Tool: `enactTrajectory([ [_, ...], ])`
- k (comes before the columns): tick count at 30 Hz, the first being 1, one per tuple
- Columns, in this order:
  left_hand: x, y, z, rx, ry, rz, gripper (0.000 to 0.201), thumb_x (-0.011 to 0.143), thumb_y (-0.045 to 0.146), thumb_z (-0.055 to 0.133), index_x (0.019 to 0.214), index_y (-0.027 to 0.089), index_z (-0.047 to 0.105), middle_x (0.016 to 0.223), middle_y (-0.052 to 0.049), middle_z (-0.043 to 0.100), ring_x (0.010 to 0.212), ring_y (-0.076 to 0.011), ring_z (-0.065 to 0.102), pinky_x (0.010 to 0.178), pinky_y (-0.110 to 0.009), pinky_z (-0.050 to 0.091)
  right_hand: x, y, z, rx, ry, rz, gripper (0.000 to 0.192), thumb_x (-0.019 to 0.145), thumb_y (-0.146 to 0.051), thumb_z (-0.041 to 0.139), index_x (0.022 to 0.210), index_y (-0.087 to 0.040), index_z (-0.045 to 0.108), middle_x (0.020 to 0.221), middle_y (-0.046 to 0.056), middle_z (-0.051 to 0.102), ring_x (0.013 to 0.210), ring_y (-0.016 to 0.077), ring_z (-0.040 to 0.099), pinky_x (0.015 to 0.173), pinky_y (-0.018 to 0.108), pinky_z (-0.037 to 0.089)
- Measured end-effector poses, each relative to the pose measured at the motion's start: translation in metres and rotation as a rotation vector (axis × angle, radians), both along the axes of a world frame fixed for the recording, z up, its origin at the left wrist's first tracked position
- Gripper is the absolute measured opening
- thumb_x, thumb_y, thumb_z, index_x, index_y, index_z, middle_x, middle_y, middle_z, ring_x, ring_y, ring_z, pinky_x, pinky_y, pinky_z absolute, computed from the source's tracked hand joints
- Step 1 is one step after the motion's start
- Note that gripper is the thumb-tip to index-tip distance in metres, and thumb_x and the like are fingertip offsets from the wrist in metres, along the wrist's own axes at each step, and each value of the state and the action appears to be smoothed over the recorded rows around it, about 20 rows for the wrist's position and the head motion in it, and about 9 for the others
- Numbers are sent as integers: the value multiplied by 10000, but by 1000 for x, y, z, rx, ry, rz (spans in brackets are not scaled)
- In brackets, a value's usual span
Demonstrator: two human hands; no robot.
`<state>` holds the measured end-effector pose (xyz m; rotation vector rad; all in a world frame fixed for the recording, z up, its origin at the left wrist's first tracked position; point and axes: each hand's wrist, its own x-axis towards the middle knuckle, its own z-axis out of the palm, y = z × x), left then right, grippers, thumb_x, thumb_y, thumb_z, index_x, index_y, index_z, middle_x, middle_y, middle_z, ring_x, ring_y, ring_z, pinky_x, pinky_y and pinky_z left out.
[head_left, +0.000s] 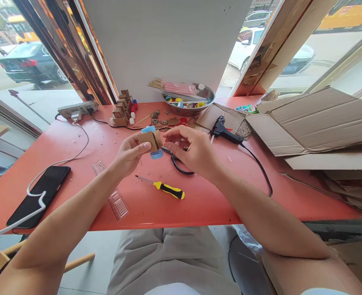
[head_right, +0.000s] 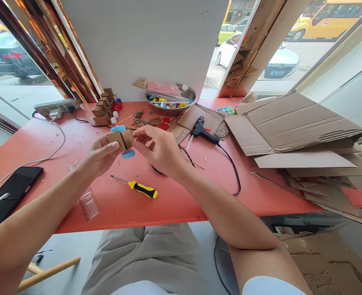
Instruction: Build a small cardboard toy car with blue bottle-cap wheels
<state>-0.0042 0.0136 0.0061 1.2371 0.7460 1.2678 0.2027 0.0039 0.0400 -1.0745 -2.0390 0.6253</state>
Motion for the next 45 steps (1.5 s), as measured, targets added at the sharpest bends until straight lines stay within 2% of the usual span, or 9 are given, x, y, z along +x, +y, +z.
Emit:
enactTrajectory([
  [3,5,-3,0,-1,14,16,522,614,594,1007,910,204,827,873,-68,801,821,-239,747,774,-355,637,-6,-6,-10,17,125,22,276,983,-317,728,1205,-173,804,1169,98,821,952,184,753,849,285,590],
  [11,8,-10,0,-12,84,130,456,602,497,1031,873,188,833,893,-70,821,856,-267,783,795,-369,665,-14,-9,-19,65,44,-115,175,986,-320,746,1044,-208,867,1081,90,839,1007,220,766,936,328,592],
  [19,8,-9,-1,30,122,161,381,596,406,1013,849,185,833,844,-55,822,800,-238,767,738,-331,658,-16,-9,-24,82,107,-107,154,980,-248,725,954,-209,872,1001,66,841,935,194,768,857,299,596],
  [26,10,-9,1,9,136,152,388,578,443,995,811,191,815,791,-34,792,787,-226,756,753,-342,664,-17,1,-39,216,268,-37,112,946,-264,769,904,-203,854,907,57,837,825,186,769,730,290,615],
  [34,0,3,-1,-127,151,-20,428,625,524,936,802,173,768,815,-62,765,801,-217,746,723,-301,619,-11,7,-47,256,163,71,185,961,-268,764,1119,-203,835,1082,87,839,942,213,781,823,339,647],
  [36,-7,7,1,-129,199,-61,423,654,527,910,825,169,763,837,-74,760,826,-227,743,714,-306,614,-10,8,-48,265,126,91,153,981,-252,732,1085,-199,831,1080,91,834,951,212,779,843,338,644],
  [40,-21,12,8,-137,277,-120,412,636,501,935,793,173,740,765,-31,697,690,-160,640,631,-273,574,-8,13,-47,239,103,75,126,987,-229,696,1053,-196,798,1047,87,826,952,211,769,861,339,636],
  [43,-26,13,12,-139,362,-213,420,643,513,931,770,175,717,735,-16,673,654,-144,607,601,-261,544,-5,18,-45,180,111,117,290,954,-243,713,1244,-220,722,1182,89,809,1002,210,757,870,348,640],
  [45,-26,13,13,-114,464,-305,384,671,491,903,798,177,721,741,-15,684,667,-150,616,612,-263,537,-4,21,-46,186,83,187,416,935,-221,699,1349,-247,666,1344,101,766,1167,233,733,972,397,627],
])
